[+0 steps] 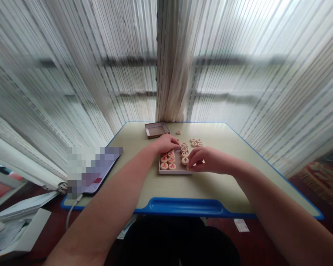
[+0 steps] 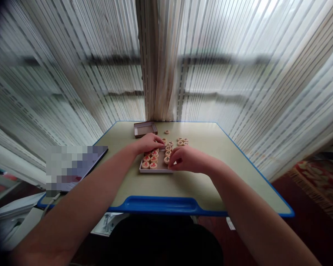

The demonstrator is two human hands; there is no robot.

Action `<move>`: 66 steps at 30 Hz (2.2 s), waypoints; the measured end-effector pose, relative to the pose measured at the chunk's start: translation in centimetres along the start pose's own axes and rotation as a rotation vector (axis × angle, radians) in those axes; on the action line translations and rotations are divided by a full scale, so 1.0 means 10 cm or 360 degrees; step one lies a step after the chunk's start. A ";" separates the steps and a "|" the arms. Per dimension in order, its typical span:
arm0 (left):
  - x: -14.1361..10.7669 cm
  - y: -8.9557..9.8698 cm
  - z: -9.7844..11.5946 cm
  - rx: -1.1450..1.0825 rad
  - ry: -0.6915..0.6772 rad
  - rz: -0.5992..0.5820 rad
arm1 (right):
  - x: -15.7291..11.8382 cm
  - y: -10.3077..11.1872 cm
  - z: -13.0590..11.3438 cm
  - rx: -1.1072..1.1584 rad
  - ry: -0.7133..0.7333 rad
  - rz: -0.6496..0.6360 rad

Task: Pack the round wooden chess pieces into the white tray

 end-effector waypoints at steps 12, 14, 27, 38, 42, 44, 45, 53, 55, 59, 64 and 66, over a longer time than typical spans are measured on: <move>-0.04 -0.01 0.02 -0.0057 0.0143 0.0026 | -0.02 0.02 0.02 -0.0143 0.0004 0.0002; -0.05 0.00 0.05 -0.0011 0.0124 0.0080 | -0.01 0.01 0.03 -0.0134 0.0020 0.0010; -0.24 0.03 0.48 0.0319 -0.0528 0.0099 | 0.01 -0.04 -0.03 -0.0090 0.0018 0.0069; -0.38 0.00 0.54 0.0359 -0.0460 -0.0401 | -0.03 0.00 -0.03 -0.0237 0.0047 0.0032; -0.36 -0.05 0.52 0.0310 -0.0407 -0.0417 | -0.04 -0.01 0.00 -0.0232 0.0055 0.0007; -0.35 -0.08 0.52 0.0301 -0.0442 -0.0398 | -0.04 -0.01 0.00 -0.0213 0.0049 -0.0011; -0.34 -0.09 0.52 0.0303 -0.0465 -0.0389 | -0.04 -0.01 0.00 -0.0199 0.0052 -0.0022; -0.34 -0.09 0.53 0.0316 -0.0621 -0.0392 | -0.05 0.16 -0.01 -0.0145 -0.0029 0.0283; -0.35 -0.07 0.52 0.0297 -0.0562 -0.0408 | -0.07 0.26 0.06 -0.0251 -0.0168 0.0517; -0.36 -0.04 0.53 0.0257 -0.0492 -0.0422 | -0.11 0.39 0.20 -0.0381 -0.0370 0.0803; -0.34 -0.06 0.50 0.0293 -0.0514 -0.0392 | -0.12 0.42 0.29 -0.0470 -0.0457 0.0842; -0.34 -0.08 0.49 0.0297 -0.0571 -0.0391 | -0.10 0.41 0.31 -0.0508 -0.0474 0.0820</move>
Point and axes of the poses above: each hand's wrist, its own x-axis towards the middle knuckle, its own y-axis out of the back of the hand, z = x × y, the point moved 4 cm from there along x, towards the middle knuckle
